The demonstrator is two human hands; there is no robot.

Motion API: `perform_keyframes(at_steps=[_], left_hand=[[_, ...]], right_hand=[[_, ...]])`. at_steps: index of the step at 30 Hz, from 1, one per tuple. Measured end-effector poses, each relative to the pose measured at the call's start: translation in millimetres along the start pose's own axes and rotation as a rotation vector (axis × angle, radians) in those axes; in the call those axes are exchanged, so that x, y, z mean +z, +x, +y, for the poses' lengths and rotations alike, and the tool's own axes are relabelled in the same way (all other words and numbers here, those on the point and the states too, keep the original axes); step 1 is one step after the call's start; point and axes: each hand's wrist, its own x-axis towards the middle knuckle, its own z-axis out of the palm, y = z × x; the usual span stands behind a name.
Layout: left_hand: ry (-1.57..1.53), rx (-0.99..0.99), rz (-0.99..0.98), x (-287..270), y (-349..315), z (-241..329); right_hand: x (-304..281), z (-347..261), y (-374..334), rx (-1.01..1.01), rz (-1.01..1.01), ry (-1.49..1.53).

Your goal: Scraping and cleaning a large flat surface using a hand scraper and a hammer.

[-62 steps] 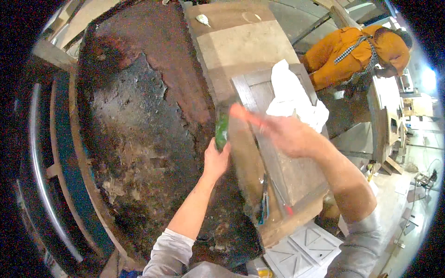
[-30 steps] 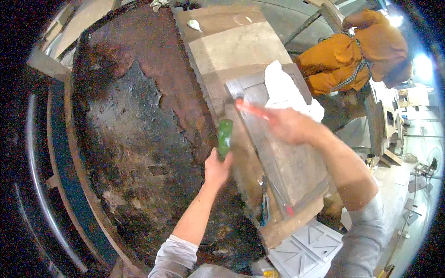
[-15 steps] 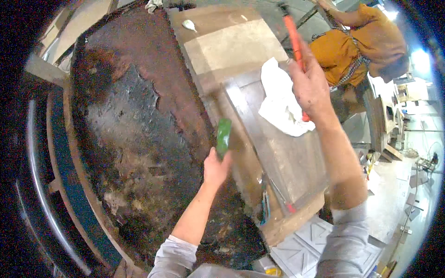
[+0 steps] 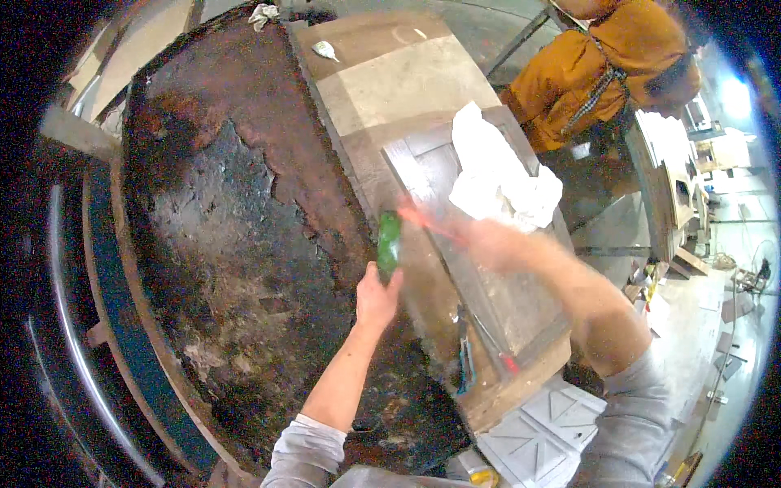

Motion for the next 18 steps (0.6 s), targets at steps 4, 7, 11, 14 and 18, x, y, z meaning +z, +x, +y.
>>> perform_keyframes(at_steps=[4, 7, 11, 14, 18], left_hand=[[-0.019, -0.027, -0.051, 0.5, 1.1, -7.0], [0.018, 0.044, 0.045, 2.9, -1.4, -0.7], [0.037, 0.004, -0.015, -1.7, 0.2, -1.2], [0.048, 0.077, 0.047, -2.6, -3.8, -1.2], [0.000, 0.034, -0.007, 1.3, 1.6, 2.6]], right_hand=[[-70.7, -4.1, 27.8, 0.021, -0.183, 0.493], [-121.5, -20.6, 49.4, 0.249, 0.518, 0.784], [-55.6, -17.8, 28.1, 0.256, -0.112, -0.027], [-81.1, -34.4, 22.3, 0.061, -0.209, 0.269], [-110.5, -30.1, 49.0, 0.161, 0.324, 0.661]])
